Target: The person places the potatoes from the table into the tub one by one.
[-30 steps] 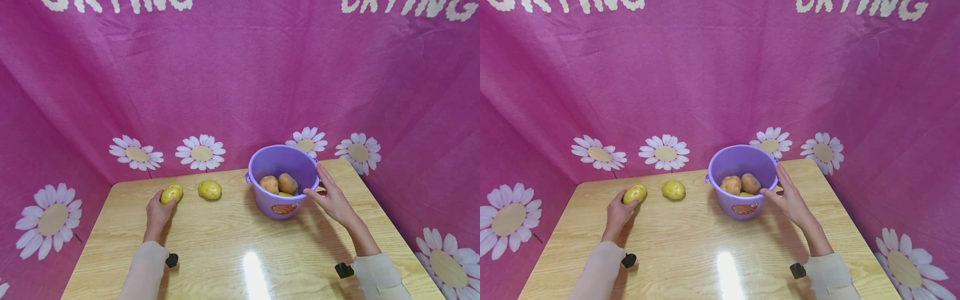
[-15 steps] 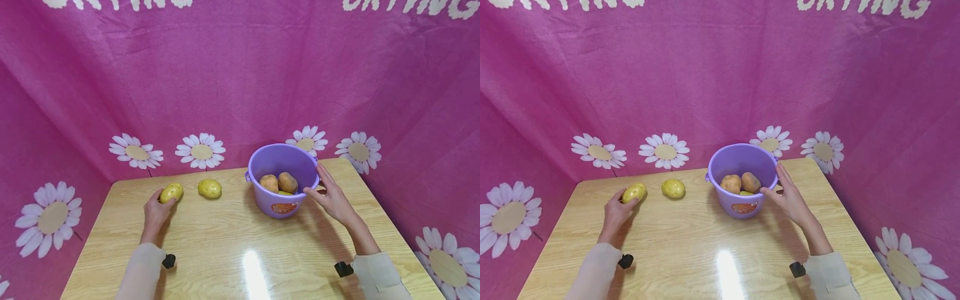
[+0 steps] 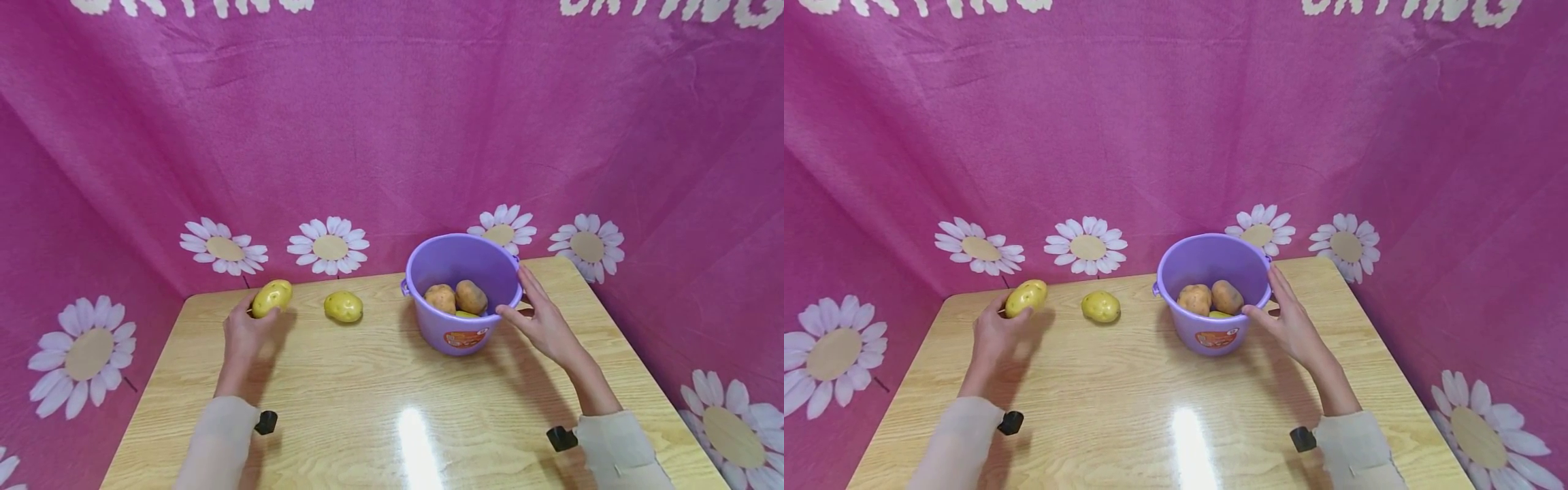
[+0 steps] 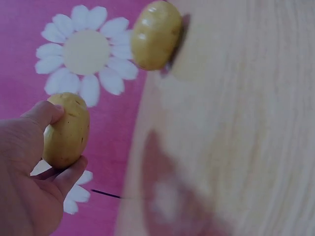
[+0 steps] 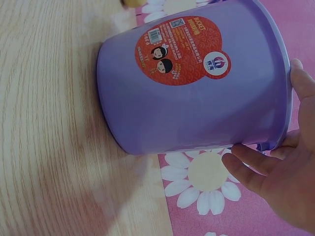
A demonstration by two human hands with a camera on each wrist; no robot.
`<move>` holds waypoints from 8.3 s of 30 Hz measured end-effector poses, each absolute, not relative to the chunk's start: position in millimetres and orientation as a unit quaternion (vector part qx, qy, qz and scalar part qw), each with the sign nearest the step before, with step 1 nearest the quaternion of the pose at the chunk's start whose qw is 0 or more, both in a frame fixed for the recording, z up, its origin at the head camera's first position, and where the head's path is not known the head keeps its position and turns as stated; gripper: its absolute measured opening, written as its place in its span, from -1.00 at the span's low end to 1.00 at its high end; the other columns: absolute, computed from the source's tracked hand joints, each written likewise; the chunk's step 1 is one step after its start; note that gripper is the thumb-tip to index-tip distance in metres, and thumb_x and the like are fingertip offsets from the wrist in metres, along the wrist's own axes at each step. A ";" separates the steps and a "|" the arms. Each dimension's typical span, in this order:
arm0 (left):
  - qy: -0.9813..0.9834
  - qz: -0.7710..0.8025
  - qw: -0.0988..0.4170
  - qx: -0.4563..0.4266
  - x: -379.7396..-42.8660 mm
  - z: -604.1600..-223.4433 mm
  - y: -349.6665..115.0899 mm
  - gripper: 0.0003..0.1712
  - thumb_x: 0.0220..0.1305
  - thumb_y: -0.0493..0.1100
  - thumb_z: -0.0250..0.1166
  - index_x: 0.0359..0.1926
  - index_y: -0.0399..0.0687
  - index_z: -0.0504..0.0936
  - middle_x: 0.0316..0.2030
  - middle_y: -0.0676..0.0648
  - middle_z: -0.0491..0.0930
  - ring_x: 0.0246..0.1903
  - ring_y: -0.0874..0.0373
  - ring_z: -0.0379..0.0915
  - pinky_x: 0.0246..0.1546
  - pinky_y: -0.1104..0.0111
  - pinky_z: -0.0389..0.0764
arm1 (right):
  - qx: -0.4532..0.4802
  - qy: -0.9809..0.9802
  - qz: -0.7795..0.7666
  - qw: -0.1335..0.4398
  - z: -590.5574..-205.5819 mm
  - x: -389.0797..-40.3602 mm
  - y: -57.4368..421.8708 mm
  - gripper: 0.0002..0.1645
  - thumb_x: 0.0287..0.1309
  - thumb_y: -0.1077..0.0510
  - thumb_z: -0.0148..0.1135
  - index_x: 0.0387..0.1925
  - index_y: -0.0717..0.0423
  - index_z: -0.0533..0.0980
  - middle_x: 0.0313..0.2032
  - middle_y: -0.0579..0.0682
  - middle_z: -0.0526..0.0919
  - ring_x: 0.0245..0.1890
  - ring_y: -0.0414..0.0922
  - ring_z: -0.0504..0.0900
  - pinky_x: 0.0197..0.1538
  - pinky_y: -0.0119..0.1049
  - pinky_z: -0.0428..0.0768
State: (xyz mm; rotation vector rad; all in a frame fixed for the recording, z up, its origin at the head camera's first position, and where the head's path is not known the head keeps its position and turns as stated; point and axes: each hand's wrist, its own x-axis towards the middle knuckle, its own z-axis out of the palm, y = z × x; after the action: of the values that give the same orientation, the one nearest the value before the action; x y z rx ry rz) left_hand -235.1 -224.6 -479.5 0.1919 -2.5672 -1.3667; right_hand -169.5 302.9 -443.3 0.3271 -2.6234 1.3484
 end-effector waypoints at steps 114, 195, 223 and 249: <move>-0.854 -0.484 0.109 -0.155 -224.7 -382.2 -60.6 -0.26 0.13 -0.21 0.58 0.32 -0.29 0.56 0.02 -0.28 0.67 -0.18 -0.06 0.62 -0.14 0.19 0.67 | 0.114 -0.878 0.456 0.089 -445.7 -170.8 302.5 0.04 0.41 0.09 0.32 0.62 0.27 -0.10 0.62 0.23 -0.14 0.32 0.30 0.44 0.16 0.17 0.57; -0.820 -0.517 0.068 -0.235 -222.4 -389.6 21.8 -0.59 0.41 -0.27 0.33 0.22 -0.32 0.61 0.07 -0.23 0.67 -0.01 -0.05 0.66 0.01 0.32 0.67 | 0.119 -0.874 0.460 0.098 -445.0 -170.5 303.0 0.04 0.37 0.19 0.35 0.61 0.30 -0.08 0.61 0.26 -0.10 0.27 0.31 0.48 0.13 0.17 0.59; -0.839 -0.521 0.112 -0.111 -224.8 -398.1 -100.7 -0.54 0.41 -0.27 0.34 0.27 -0.34 0.57 0.15 -0.27 0.64 0.09 -0.13 0.63 0.13 0.14 0.63 | 0.125 -0.873 0.460 0.104 -447.8 -173.9 302.7 0.06 0.35 0.23 0.35 0.61 0.34 -0.09 0.59 0.34 -0.09 0.23 0.34 0.50 -0.03 -0.72 0.48; -0.873 -0.482 0.064 -0.045 -229.2 -431.0 -123.2 -0.48 0.44 -0.23 0.31 0.33 -0.38 0.51 0.21 -0.33 0.58 0.12 -0.19 0.61 0.10 0.06 0.65 | 0.120 -0.876 0.457 0.093 -445.5 -171.4 302.7 0.06 0.36 0.19 0.35 0.61 0.32 -0.09 0.60 0.30 -0.10 0.25 0.31 0.50 0.04 -0.57 0.55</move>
State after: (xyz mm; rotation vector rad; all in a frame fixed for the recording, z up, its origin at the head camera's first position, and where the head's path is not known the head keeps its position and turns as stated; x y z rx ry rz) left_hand -229.2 -123.2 -431.0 -0.1358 -2.6355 -1.4563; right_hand -171.4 302.7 -445.5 0.3569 -2.6014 1.3581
